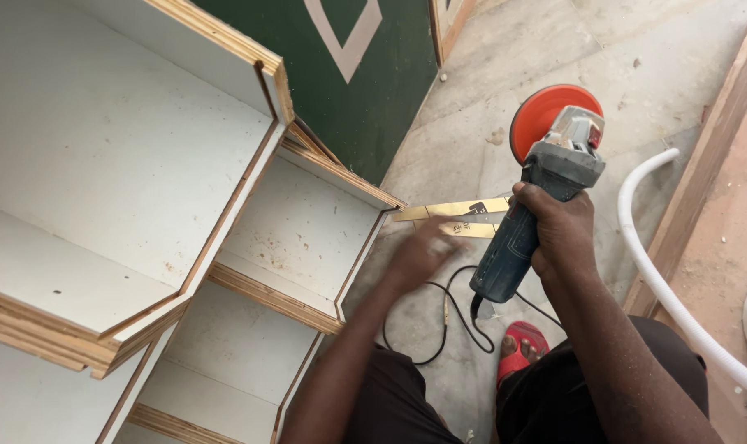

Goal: The person uses an electric sander to smooth the edges and surfaces of a wooden cabinet. They move the sander along the frame and shelves, then briefly touch the wood with their hand to check the surface.

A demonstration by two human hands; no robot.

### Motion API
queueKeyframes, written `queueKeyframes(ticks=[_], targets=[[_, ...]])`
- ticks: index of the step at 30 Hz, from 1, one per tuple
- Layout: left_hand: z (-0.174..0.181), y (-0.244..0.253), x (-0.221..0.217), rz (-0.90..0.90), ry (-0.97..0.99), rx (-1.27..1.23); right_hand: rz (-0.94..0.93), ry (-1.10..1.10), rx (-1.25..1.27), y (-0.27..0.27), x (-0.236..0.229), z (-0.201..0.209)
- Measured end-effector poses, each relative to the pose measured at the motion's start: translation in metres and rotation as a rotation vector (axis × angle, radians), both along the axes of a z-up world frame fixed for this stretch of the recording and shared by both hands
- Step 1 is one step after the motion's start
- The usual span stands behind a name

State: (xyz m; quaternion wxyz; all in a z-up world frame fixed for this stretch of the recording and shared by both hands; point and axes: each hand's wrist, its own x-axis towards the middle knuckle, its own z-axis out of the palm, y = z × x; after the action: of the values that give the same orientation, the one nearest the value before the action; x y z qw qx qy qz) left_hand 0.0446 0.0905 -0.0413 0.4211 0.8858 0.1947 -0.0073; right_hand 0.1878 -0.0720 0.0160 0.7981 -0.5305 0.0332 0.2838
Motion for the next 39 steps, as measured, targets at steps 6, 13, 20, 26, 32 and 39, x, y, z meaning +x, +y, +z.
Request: queueKeyframes(ticks=[6, 13, 20, 26, 32, 39], targets=[[0.013, 0.166, -0.001, -0.001, 0.419, 1.099, -0.018, -0.023, 0.037, 0.002, 0.007, -0.006], [0.002, 0.206, 0.014, -0.136, 0.414, 1.229, 0.006, 0.023, -0.024, 0.011, 0.006, -0.004], [-0.015, 0.200, 0.028, -0.188, 0.286, 1.188, 0.011, 0.038, -0.013, 0.014, 0.006, -0.007], [-0.039, 0.179, 0.042, -0.220, 0.285, 1.150, 0.009, 0.052, -0.007, 0.016, 0.007, -0.009], [-0.049, 0.166, 0.048, -0.258, 0.242, 1.099, -0.002, 0.052, 0.006, 0.019, 0.005, -0.011], [-0.038, 0.147, 0.049, -0.361, 0.234, 1.113, 0.000, 0.070, -0.006, 0.021, 0.007, -0.016]])
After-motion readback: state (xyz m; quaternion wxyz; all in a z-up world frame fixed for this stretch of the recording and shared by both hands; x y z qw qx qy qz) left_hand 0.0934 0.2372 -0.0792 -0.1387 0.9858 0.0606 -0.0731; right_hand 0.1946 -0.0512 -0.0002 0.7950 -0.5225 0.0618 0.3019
